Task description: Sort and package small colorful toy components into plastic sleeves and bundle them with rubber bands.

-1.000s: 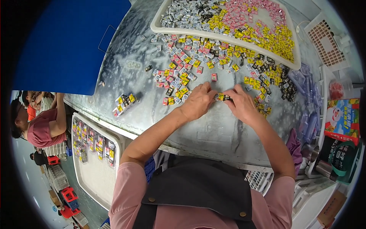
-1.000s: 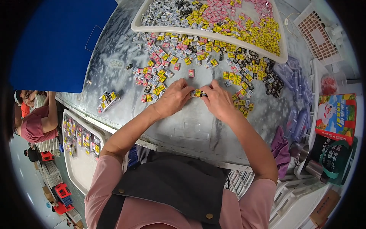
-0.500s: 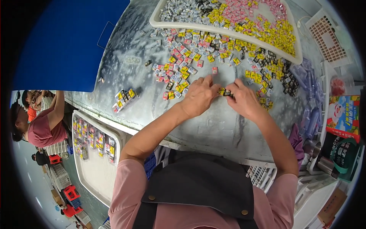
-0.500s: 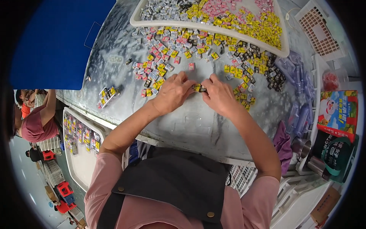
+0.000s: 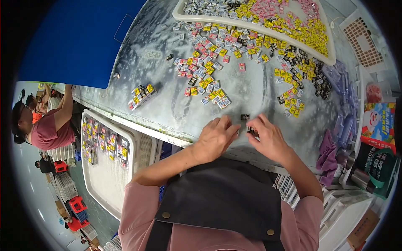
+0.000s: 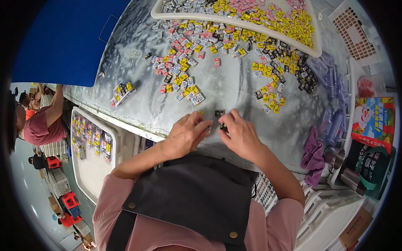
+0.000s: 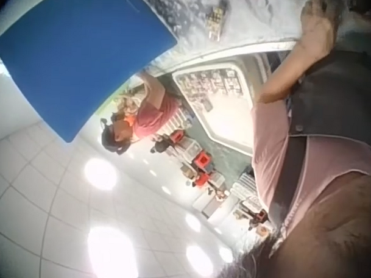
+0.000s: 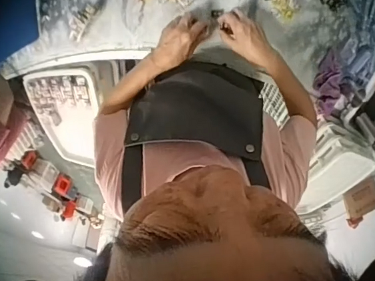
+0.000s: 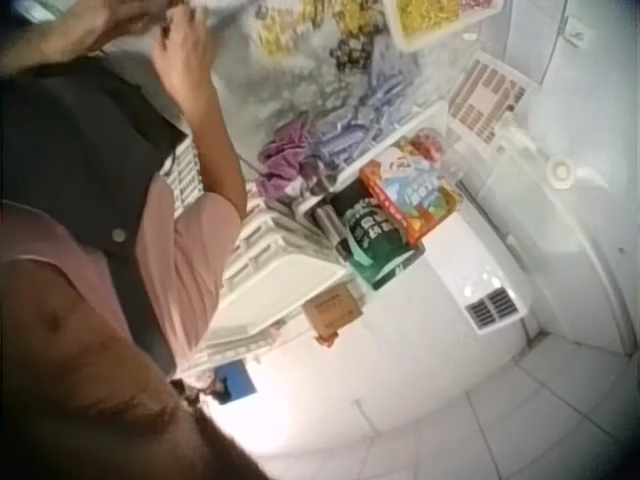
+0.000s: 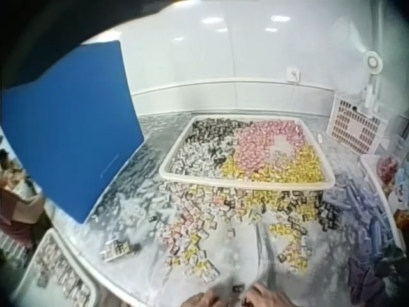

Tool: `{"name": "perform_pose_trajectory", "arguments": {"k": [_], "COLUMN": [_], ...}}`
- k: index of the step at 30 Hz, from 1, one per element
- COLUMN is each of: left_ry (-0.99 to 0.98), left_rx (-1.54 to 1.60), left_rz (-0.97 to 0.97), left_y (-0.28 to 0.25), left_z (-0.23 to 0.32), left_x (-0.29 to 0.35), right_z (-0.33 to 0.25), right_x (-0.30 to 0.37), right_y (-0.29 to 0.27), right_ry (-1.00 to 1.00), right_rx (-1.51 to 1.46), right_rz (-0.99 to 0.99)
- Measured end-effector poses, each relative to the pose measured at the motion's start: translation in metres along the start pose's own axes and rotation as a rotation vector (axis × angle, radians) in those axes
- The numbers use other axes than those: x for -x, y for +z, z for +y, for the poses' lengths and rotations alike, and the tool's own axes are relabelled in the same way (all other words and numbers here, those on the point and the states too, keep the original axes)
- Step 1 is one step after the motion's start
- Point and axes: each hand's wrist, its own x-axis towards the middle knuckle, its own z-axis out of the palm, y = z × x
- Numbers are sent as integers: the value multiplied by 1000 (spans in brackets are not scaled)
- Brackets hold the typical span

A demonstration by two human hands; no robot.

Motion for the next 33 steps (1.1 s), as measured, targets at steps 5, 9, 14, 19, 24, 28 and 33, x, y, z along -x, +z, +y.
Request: {"name": "perform_pose_trajectory", "arguments": {"k": [5, 9, 14, 19, 24, 28, 33], "left_ry": [23, 25, 51, 29, 219, 213, -29], "left_rx": [39, -21, -58, -34, -93, -78, 26], "left_rz": [-8, 0, -11, -41, 13, 24, 129], "left_y": [25, 32, 35, 31, 30, 28, 27], "left_z": [1, 2, 0, 2, -14, -13, -13], "left_x": [26, 29, 32, 32, 29, 28, 20], "right_z": [5, 6, 7, 12, 9, 12, 17], "right_x": [18, 22, 28, 34, 37, 39, -12], "right_y": [24, 29, 27, 29, 25, 21, 22], "right_ry": [-102, -143, -172, -211, -431, -414, -254], "right_rx": [101, 204, 280, 329, 517, 403, 284], "right_rz": [29, 44, 40, 95, 209, 224, 253]}}
